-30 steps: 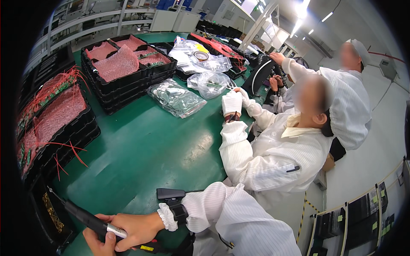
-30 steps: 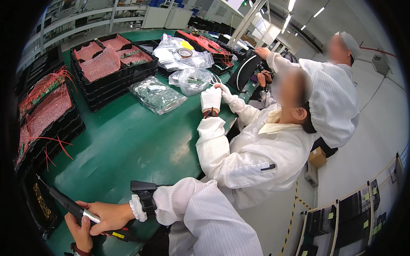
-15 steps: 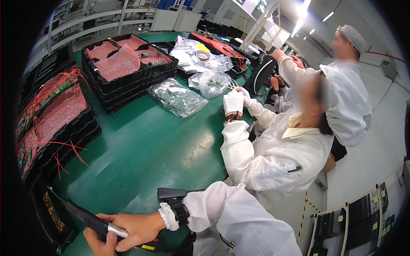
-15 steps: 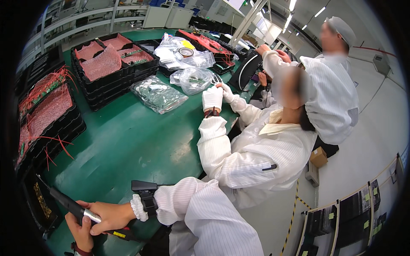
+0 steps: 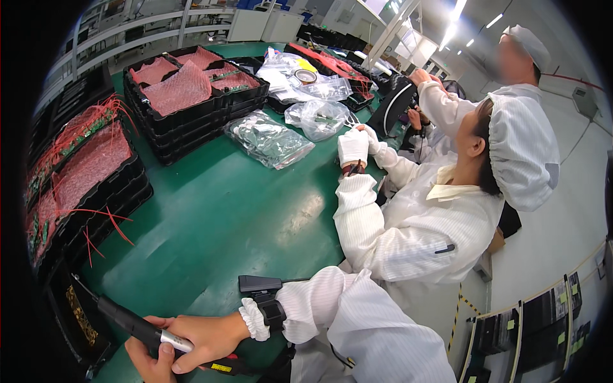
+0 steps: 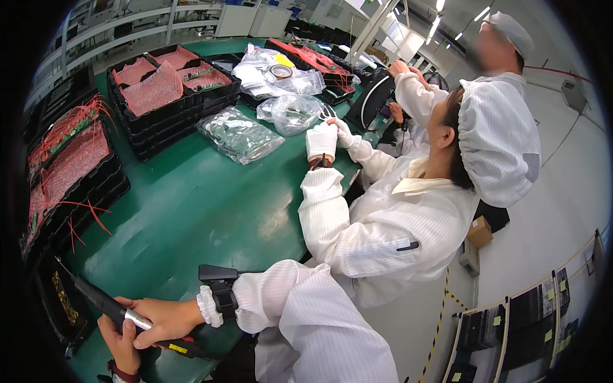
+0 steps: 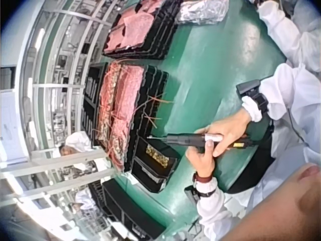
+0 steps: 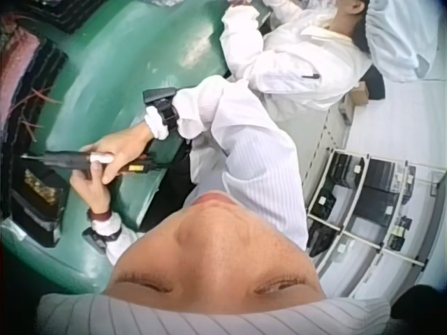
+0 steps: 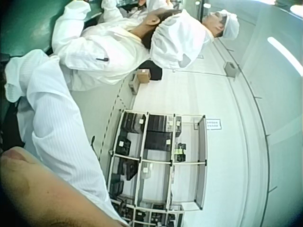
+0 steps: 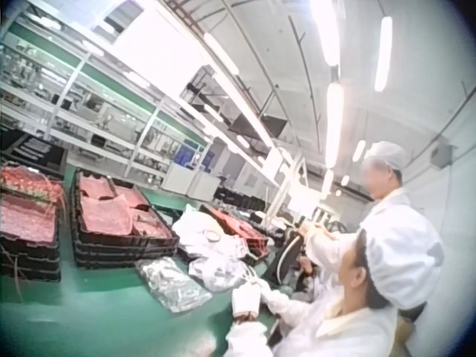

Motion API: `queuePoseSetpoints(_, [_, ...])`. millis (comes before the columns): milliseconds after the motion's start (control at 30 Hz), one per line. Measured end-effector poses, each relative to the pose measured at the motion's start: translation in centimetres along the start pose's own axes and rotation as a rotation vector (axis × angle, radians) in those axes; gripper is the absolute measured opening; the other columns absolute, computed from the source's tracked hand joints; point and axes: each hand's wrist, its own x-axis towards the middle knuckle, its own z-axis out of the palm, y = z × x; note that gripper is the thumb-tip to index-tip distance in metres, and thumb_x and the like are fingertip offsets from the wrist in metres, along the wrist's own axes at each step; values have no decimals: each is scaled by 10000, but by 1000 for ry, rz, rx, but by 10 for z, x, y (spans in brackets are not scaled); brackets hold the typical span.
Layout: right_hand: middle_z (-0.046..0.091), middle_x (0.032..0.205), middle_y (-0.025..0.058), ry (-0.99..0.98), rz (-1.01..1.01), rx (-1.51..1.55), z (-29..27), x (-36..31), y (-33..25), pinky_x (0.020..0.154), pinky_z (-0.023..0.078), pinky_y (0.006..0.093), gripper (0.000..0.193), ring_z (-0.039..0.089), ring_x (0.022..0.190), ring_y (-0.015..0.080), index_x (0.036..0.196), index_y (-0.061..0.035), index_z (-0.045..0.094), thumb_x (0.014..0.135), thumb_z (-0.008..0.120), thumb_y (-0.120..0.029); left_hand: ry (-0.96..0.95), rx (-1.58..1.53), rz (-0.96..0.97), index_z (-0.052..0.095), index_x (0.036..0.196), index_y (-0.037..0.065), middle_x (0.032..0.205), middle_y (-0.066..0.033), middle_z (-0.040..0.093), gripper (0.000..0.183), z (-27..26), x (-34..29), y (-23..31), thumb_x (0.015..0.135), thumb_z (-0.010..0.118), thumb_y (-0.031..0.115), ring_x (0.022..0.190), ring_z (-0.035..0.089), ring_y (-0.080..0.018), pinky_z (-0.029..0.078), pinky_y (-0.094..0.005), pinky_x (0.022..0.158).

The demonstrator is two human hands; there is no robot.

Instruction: Assembling electronic circuit boards by installing components and using an electric screwdriver.

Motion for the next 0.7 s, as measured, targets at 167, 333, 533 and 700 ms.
queuePoseSetpoints(167, [586, 718, 61, -16, -100, -83, -2, 5, 8, 525, 515, 270, 408, 601, 523, 133, 1144, 26, 493, 832, 665, -173, 33, 12, 43, 485, 1216, -33, 1114, -112, 540, 572, -3, 3, -7, 943, 634, 448, 1019, 543, -194, 416, -350, 934])
queuePoseSetpoints(333, [579, 756, 60, -29, -19, 186, 6, 7, 2, 529, 521, 264, 534, 621, 574, 127, 1278, -7, 407, 838, 661, -169, -10, 145, 107, 650, 1138, -55, 938, -135, 720, 414, -1, 6, 25, 935, 680, 305, 835, 681, -227, 525, -353, 765])
queuePoseSetpoints(533, [576, 787, 51, 23, -124, 52, 5, 11, 21, 604, 495, 279, 354, 595, 632, 128, 1106, -15, 525, 834, 657, -198, -10, 93, 106, 643, 1104, -92, 954, -131, 709, 331, 2, 8, 28, 957, 663, 204, 873, 648, -194, 513, -343, 812])
queuePoseSetpoints(700, [552, 830, 40, 63, -110, -6, 3, 12, 31, 644, 482, 284, 290, 573, 690, 117, 1024, -32, 538, 829, 650, -214, -24, 111, 87, 642, 1116, -84, 969, -126, 707, 340, 2, 7, 27, 959, 661, 218, 880, 644, -195, 512, -342, 819])
